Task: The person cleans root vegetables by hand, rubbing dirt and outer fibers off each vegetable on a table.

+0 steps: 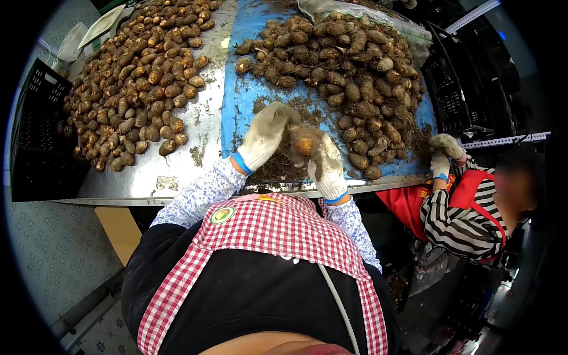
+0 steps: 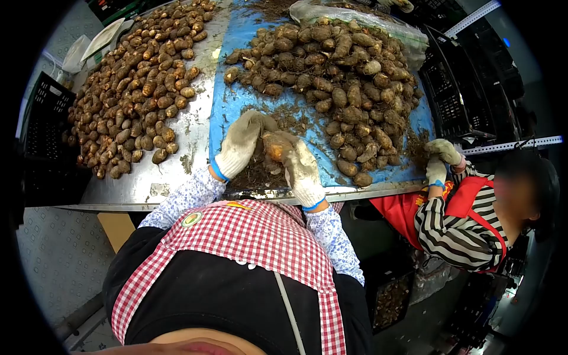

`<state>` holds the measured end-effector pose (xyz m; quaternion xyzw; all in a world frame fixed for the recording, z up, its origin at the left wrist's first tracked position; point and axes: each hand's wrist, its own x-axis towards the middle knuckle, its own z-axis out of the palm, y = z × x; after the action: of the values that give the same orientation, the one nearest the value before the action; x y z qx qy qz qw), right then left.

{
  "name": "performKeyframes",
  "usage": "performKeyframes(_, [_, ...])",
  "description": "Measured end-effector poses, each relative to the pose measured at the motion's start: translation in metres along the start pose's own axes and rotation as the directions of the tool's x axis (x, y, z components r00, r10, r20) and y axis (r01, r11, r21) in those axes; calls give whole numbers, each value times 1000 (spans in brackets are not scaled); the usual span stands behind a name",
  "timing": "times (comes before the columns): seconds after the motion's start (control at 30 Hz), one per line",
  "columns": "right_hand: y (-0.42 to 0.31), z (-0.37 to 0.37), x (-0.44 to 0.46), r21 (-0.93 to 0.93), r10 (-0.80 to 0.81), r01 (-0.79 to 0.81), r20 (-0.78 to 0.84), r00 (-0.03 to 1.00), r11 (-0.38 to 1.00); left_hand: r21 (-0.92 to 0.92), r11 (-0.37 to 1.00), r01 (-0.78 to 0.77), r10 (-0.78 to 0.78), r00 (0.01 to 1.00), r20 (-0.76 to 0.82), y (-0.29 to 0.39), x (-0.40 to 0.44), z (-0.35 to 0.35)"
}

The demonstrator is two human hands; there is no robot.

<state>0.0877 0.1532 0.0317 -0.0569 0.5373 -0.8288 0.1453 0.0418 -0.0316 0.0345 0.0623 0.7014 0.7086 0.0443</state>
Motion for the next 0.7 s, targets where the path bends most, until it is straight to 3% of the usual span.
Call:
performKeyframes(0.03, [3, 0, 0, 111, -49, 49, -2, 999, 993, -49, 999, -8, 8, 1000, -10, -5, 4, -1])
performKeyframes(0.07, [6, -4, 1, 135, -36, 38, -18, 999, 990, 76, 996, 45, -43, 999, -33, 15, 3, 0])
performKeyframes(0.13, [20, -19, 1, 188, -10, 21, -58, 998, 982, 301, 946, -124, 140, 990, -29, 10, 5, 2])
performKeyframes(0.17, [29, -35, -1, -199, -99, 87, -52, 994, 976, 406, 892, -200, 225, 974, -13, 7, 4, 3])
performKeyframes(0.2, [39, -57, -1, -556, -178, 142, -10, 984, 819, 372, 918, -136, 131, 991, 37, 16, 1, 2])
performKeyframes(0.3, [54, -69, 2, -816, -277, 155, -7, 961, 557, 329, 943, 49, -116, 976, 185, 57, -13, 0])
performKeyframes(0.37, [39, -65, -13, -978, -346, 205, 201, 917, -23, 360, 922, 144, -246, 935, 255, 67, -19, 9])
performKeyframes(0.4, [47, -61, -6, -950, -385, 289, 224, 895, 120, 397, 918, 0, -102, 967, 234, 59, -22, 7])
performKeyframes(0.43, [42, -56, -6, -795, -282, 218, 61, 957, 566, 385, 922, 32, -127, 967, 222, 60, -22, 5])
performKeyframes(0.47, [13, -31, -6, -466, -111, 79, -41, 993, 881, 374, 926, 60, -149, 965, 215, 63, -19, 2])
performKeyframes(0.5, [25, -43, -5, -551, -152, 132, 8, 988, 824, 359, 929, 88, -172, 962, 210, 64, -15, 1])
performKeyframes(0.53, [38, -55, -4, -628, -193, 186, 58, 980, 756, 196, 976, -93, 47, 972, 229, 40, -13, -3])
performKeyframes(0.6, [44, -57, -4, -695, -256, 273, 131, 958, 665, 229, 970, -82, 26, 970, 240, 32, -4, -6])
performKeyframes(0.63, [44, -59, 1, -426, -198, 269, 203, 959, 864, 244, 967, -78, 16, 970, 244, 29, -1, -7])
performKeyframes(0.67, [38, -54, 5, -75, -139, 165, 274, 952, 983, 254, 964, -74, 15, 974, 224, 33, 0, -6])
performKeyframes(0.7, [32, -48, 10, 217, -78, 2, 342, 936, 976, 276, 959, -65, -1, 972, 235, 39, -1, -4])
